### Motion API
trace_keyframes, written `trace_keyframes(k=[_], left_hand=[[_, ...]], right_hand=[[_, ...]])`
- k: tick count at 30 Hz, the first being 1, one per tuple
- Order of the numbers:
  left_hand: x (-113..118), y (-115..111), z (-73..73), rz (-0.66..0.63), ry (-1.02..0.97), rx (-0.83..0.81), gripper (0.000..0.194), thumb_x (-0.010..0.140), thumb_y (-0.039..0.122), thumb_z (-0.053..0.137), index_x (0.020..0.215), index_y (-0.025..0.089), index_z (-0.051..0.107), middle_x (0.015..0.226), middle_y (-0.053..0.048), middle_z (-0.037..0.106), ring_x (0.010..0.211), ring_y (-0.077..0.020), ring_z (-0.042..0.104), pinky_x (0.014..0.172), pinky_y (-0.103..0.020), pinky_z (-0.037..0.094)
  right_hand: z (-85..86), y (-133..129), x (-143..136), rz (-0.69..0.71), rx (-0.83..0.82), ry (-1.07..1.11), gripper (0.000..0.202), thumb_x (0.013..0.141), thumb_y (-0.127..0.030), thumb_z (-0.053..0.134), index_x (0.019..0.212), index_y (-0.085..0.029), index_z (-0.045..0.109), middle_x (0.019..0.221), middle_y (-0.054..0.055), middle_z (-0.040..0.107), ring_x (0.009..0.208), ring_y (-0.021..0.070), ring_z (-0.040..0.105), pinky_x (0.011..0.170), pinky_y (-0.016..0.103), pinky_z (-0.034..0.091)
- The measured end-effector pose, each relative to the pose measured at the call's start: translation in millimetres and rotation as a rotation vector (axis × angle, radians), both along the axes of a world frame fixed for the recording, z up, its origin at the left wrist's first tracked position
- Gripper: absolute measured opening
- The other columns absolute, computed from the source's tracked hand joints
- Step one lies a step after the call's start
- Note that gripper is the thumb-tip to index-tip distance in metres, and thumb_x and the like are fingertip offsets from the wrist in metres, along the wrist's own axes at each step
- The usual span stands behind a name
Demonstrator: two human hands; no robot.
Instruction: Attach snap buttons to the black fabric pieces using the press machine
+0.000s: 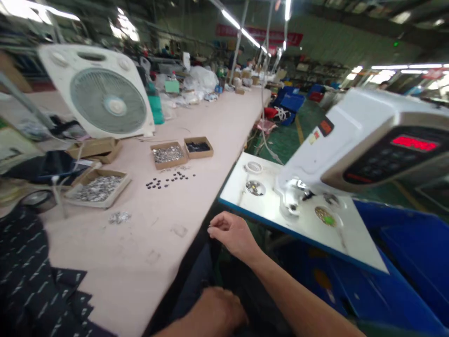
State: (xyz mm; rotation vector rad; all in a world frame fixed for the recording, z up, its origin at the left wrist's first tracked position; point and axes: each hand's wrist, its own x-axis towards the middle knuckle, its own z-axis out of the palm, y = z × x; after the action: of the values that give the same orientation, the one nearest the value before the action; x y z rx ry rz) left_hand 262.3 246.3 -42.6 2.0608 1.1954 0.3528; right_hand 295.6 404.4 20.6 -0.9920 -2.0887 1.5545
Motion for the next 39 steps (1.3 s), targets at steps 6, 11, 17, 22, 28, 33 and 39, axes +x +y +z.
trace_keyframes(k=[6, 11, 17, 22, 28, 33, 39], left_hand=[[-0.8, -28.1, 21.4, 0.085, 0.036, 0.348, 0.011, 0.079, 0.017, 0.061, 0.090, 0.020, 0.059, 0.083, -0.002, 0.063, 0.079, -0.0208, 0.055, 0.066, -0.035, 0.039], [11.1, -38.5, 33.0, 0.107, -0.053, 0.633, 0.022, 0.097, 0.013, 0.041, 0.097, 0.016, 0.063, 0.073, -0.003, 0.060, 0.069, -0.0184, 0.049, 0.064, -0.035, 0.036], [21.2, -41.8, 41.2, 0.130, -0.085, 0.701, 0.022, 0.096, 0.010, 0.043, 0.097, 0.013, 0.065, 0.079, -0.006, 0.068, 0.073, -0.0179, 0.055, 0.069, -0.034, 0.044], [25.3, -47.6, 53.0, 0.147, -0.067, 0.718, 0.022, 0.096, 0.011, 0.043, 0.096, 0.014, 0.065, 0.081, -0.007, 0.070, 0.077, -0.0180, 0.058, 0.073, -0.035, 0.046], [23.6, -52.5, 64.5, 0.148, -0.036, 0.652, 0.023, 0.094, 0.010, 0.041, 0.097, 0.013, 0.064, 0.078, -0.007, 0.065, 0.074, -0.0186, 0.054, 0.072, -0.036, 0.043], [21.9, -56.8, 66.4, 0.177, 0.015, 0.403, 0.018, 0.088, 0.009, 0.053, 0.100, 0.017, 0.064, 0.079, -0.004, 0.062, 0.074, -0.0187, 0.053, 0.066, -0.033, 0.040], [19.6, -59.7, 68.3, 0.200, -0.002, 0.410, 0.015, 0.088, 0.003, 0.052, 0.090, 0.015, 0.061, 0.088, -0.007, 0.063, 0.091, -0.0207, 0.056, 0.079, -0.035, 0.048]], right_hand=[[-18.0, -81.0, 134.5, -0.265, -0.135, -0.086, 0.015, 0.075, -0.024, 0.075, 0.087, -0.019, 0.069, 0.079, 0.001, 0.073, 0.072, 0.0153, 0.068, 0.068, 0.026, 0.054], [-20.6, -130.4, 178.6, -0.366, -0.211, -0.028, 0.019, 0.076, -0.021, 0.074, 0.095, -0.019, 0.069, 0.083, 0.001, 0.075, 0.068, 0.0145, 0.069, 0.066, 0.026, 0.056], [-15.3, -145.1, 192.4, -0.310, -0.133, 0.055, 0.022, 0.081, -0.016, 0.074, 0.101, -0.022, 0.072, 0.088, 0.000, 0.077, 0.075, 0.0133, 0.072, 0.072, 0.023, 0.057], [-10.8, -144.5, 199.9, -0.263, -0.083, 0.090, 0.023, 0.082, -0.014, 0.073, 0.103, -0.024, 0.073, 0.089, -0.001, 0.078, 0.077, 0.0134, 0.074, 0.073, 0.022, 0.058], [-2.8, -147.0, 201.9, -0.239, -0.038, 0.135, 0.027, 0.081, -0.011, 0.071, 0.104, -0.025, 0.073, 0.088, -0.002, 0.078, 0.075, 0.0129, 0.074, 0.071, 0.020, 0.059], [-1.3, -154.7, 200.7, -0.240, 0.028, 0.155, 0.024, 0.082, -0.011, 0.071, 0.102, -0.025, 0.072, 0.086, -0.003, 0.078, 0.072, 0.0115, 0.074, 0.067, 0.018, 0.058], [0.3, -155.0, 200.8, -0.287, 0.215, 0.147, 0.024, 0.082, -0.013, 0.073, 0.101, -0.026, 0.071, 0.086, -0.002, 0.079, 0.076, 0.0145, 0.075, 0.076, 0.024, 0.059]])
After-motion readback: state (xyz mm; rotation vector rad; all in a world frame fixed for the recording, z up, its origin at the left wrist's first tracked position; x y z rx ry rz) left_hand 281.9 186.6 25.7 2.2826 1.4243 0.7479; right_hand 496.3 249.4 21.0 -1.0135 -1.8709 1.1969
